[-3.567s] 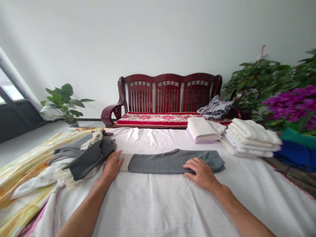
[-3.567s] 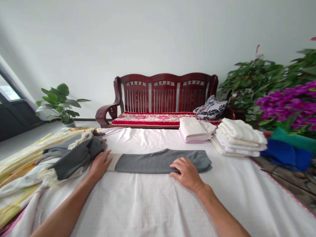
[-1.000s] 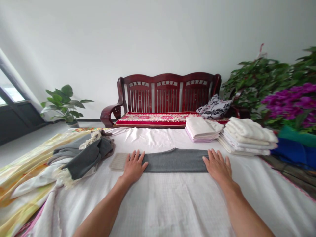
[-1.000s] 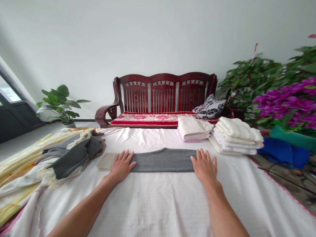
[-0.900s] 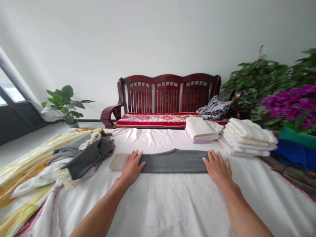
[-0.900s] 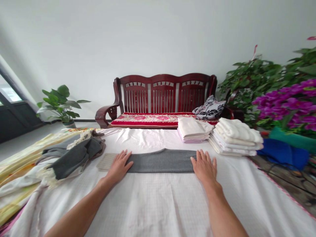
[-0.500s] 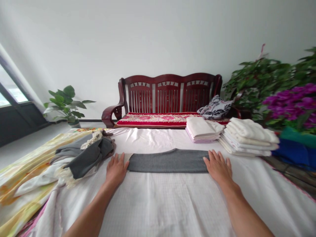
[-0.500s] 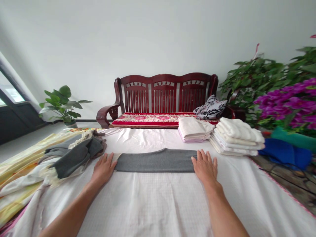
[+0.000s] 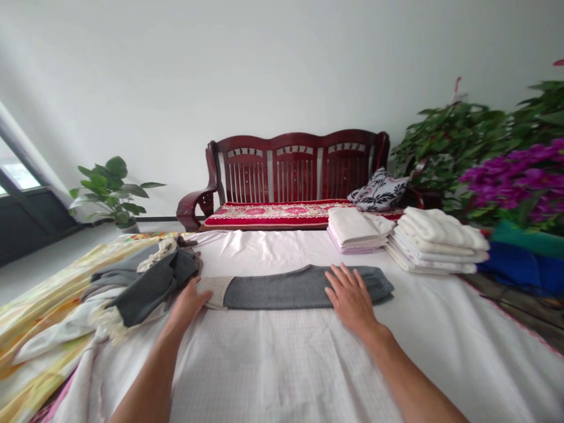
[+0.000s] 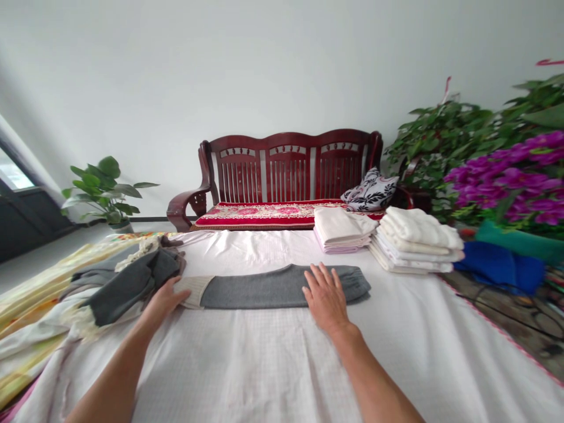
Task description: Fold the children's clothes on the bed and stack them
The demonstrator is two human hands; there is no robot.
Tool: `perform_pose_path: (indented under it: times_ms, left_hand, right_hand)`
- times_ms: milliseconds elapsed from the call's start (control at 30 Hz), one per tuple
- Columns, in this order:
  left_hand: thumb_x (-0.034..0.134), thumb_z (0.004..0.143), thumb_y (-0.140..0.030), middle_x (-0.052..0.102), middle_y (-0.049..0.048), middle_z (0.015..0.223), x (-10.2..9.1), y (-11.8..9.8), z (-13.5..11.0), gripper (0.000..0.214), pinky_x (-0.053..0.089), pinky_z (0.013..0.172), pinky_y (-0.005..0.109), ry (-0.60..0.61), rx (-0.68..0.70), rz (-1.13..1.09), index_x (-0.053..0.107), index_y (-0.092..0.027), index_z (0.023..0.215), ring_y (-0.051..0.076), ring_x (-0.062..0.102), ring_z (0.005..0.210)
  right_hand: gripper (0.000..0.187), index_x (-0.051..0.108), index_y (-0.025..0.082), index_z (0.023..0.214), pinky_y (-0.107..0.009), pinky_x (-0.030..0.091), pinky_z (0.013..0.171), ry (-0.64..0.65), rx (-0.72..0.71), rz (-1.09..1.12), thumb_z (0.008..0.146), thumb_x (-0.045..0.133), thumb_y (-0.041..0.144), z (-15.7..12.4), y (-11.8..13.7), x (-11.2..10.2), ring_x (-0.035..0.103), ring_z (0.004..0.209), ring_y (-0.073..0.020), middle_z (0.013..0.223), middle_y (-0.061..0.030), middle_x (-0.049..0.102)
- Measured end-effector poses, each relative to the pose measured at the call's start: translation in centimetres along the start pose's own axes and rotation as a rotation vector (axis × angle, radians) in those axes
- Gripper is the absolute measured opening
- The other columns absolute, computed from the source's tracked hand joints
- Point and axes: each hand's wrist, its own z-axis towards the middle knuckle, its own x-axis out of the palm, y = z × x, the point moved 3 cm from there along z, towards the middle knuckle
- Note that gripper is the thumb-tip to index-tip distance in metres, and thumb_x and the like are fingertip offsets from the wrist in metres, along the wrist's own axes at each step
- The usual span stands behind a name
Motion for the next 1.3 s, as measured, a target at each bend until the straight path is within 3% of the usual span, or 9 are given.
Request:
perform_pose_path:
  times_ms: [133,300,467,667,800,933,1033,1167,1300]
  left_hand:
    - [0.068,0.072,-0.028,0.073,0.0061,0.092,0.0,-1.3,-0.2,0.056,0.055,0.069,0.031,-0.043,-0.064,-0.274,0.058,-0.014,0.125,0.023,0.070,0.081]
    - [0.067,0.073,-0.031,0.069,0.0030,0.088,0.8,-4.9,-1.0,0.063,0.053,0.061,0.027,-0.036,0.072,-0.412,0.053,-0.015,0.133,0.018,0.066,0.070]
    - [0.061,0.081,-0.028,0.066,0.0010,0.085,3.5,-9.3,-2.8,0.063,0.049,0.058,0.026,0.040,0.222,-0.206,0.045,-0.022,0.142,0.015,0.062,0.062]
    - [0.054,0.084,-0.021,0.069,0.0045,0.093,8.4,-12.4,-5.8,0.061,0.050,0.072,0.029,0.143,0.390,-0.035,0.042,-0.015,0.143,0.018,0.067,0.078]
    - [0.058,0.083,-0.026,0.070,0.0071,0.103,10.6,-12.5,-7.1,0.058,0.050,0.076,0.030,0.245,0.459,0.016,0.049,-0.016,0.140,0.019,0.067,0.081]
    - [0.049,0.091,-0.045,0.071,0.0032,0.094,10.4,-12.0,-6.2,0.052,0.050,0.068,0.028,0.409,0.435,-0.151,0.054,-0.020,0.137,0.016,0.066,0.069]
    - [0.046,0.091,-0.041,0.072,0.0051,0.094,8.6,-10.5,-3.8,0.046,0.051,0.073,0.030,0.243,0.358,-0.126,0.061,-0.017,0.128,0.018,0.067,0.074]
    - [0.048,0.090,-0.040,0.070,0.0134,0.107,7.0,-7.8,-0.9,0.049,0.049,0.087,0.036,0.114,0.225,0.054,0.059,-0.012,0.128,0.026,0.067,0.099]
    - [0.058,0.085,-0.043,0.074,0.0101,0.091,7.6,-6.7,-0.2,0.044,0.049,0.079,0.036,0.207,0.165,0.051,0.065,-0.015,0.118,0.028,0.070,0.089]
  right_hand:
    - [0.040,0.064,0.021,0.130,-0.051,0.028,0.117,0.040,-0.037,0.064,0.096,0.044,0.027,0.1,0.8,0.9,0.041,0.141,-0.0276,0.147,-0.0086,0.054]
    - [0.039,0.064,0.018,0.130,-0.050,0.029,0.118,0.050,-0.024,0.090,0.097,0.045,0.027,0.0,0.2,1.4,0.042,0.140,-0.0277,0.146,-0.0093,0.056]
    - [0.038,0.065,0.017,0.128,-0.050,0.031,0.117,0.075,-0.013,0.119,0.097,0.046,0.027,-0.1,0.1,1.6,0.044,0.138,-0.0279,0.144,-0.0103,0.057]
    - [0.038,0.066,0.017,0.126,-0.050,0.035,0.115,0.082,0.002,0.157,0.097,0.044,0.025,0.0,0.0,1.5,0.049,0.135,-0.0277,0.141,-0.0122,0.060]
    - [0.039,0.065,0.018,0.127,-0.049,0.035,0.114,0.108,0.013,0.167,0.097,0.043,0.026,-0.1,0.1,1.5,0.050,0.134,-0.0270,0.139,-0.0116,0.061]
    - [0.038,0.066,0.018,0.127,-0.047,0.035,0.114,0.098,0.019,0.166,0.098,0.042,0.027,0.0,-0.1,1.3,0.052,0.132,-0.0266,0.137,-0.0099,0.063]
    - [0.038,0.067,0.016,0.125,-0.046,0.036,0.112,-0.007,0.092,0.115,0.098,0.042,0.026,0.3,-1.8,0.4,0.053,0.128,-0.0273,0.132,-0.0110,0.066]
    - [0.041,0.062,0.011,0.129,-0.045,0.041,0.103,-0.125,0.362,-0.049,0.097,0.042,0.027,0.0,-5.7,-1.3,0.054,0.122,-0.0308,0.135,-0.0164,0.062]
    - [0.045,0.067,0.011,0.117,-0.047,0.045,0.090,0.036,0.684,-0.139,0.100,0.037,0.039,-0.8,-8.9,-1.8,0.058,0.114,-0.0352,0.124,-0.0212,0.066]
